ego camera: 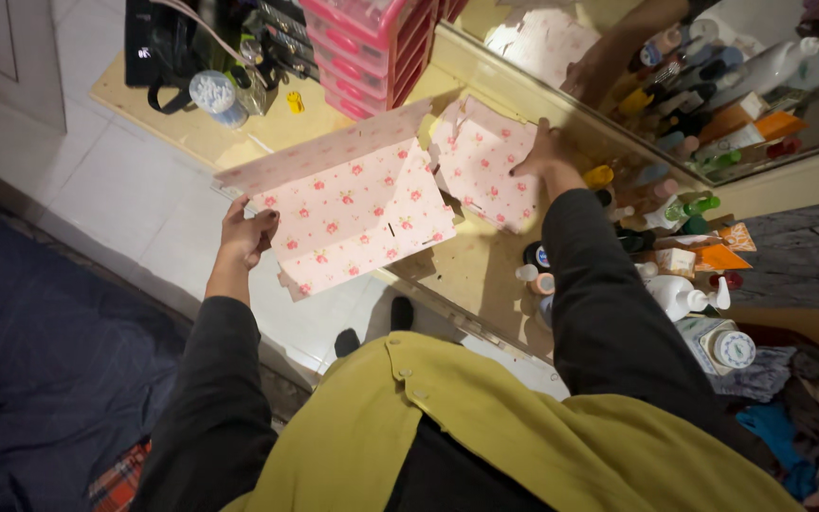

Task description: The person assembles small pink floral-patterned cardboard boxes by hand at a vanity table. They fold the sides, tuck flaps, and stack the finished boxes on the table.

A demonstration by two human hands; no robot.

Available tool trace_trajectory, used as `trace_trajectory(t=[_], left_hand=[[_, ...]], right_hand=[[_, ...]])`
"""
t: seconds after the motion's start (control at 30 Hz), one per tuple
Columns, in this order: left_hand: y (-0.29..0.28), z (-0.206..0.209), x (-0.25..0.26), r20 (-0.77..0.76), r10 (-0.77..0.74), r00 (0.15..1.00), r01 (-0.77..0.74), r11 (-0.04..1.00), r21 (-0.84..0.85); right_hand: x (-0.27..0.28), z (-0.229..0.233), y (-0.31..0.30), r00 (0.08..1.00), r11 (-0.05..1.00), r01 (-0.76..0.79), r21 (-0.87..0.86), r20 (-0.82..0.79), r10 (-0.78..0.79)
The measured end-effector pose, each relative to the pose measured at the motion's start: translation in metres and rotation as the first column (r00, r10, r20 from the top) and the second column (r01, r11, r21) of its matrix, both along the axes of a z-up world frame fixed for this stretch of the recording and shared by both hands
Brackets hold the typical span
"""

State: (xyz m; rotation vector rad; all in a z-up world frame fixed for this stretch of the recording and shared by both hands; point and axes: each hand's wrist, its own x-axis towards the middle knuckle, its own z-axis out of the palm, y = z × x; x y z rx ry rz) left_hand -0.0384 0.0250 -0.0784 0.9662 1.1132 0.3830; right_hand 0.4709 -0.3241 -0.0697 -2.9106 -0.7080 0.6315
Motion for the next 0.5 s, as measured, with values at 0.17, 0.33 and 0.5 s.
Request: trace_trajectory(t=[0.17,0.33,0.5], left_hand=[[0.000,0.000,-0.001,-0.021,-0.002,1.000,0.003,1.000,0.010],[0.000,0.004,-0.001,-0.012,-0.006,1.000,0.007,1.000,0.009],[-0.002,0.009,0.000,0.022,-0.010,1.000,0.010,1.000,0.010]], right_hand=[[-0.014,0.026,0.003,0.999,0.999,-0.027,0.016,-0.037,0.028],[-0.021,0.037,0.006,0.997,0.998,0.016,-0.055,-0.071,-0.020],[-0.006,0.027,-0.001,0.998,1.000,0.014,-0.022,-0.057,-0.015]])
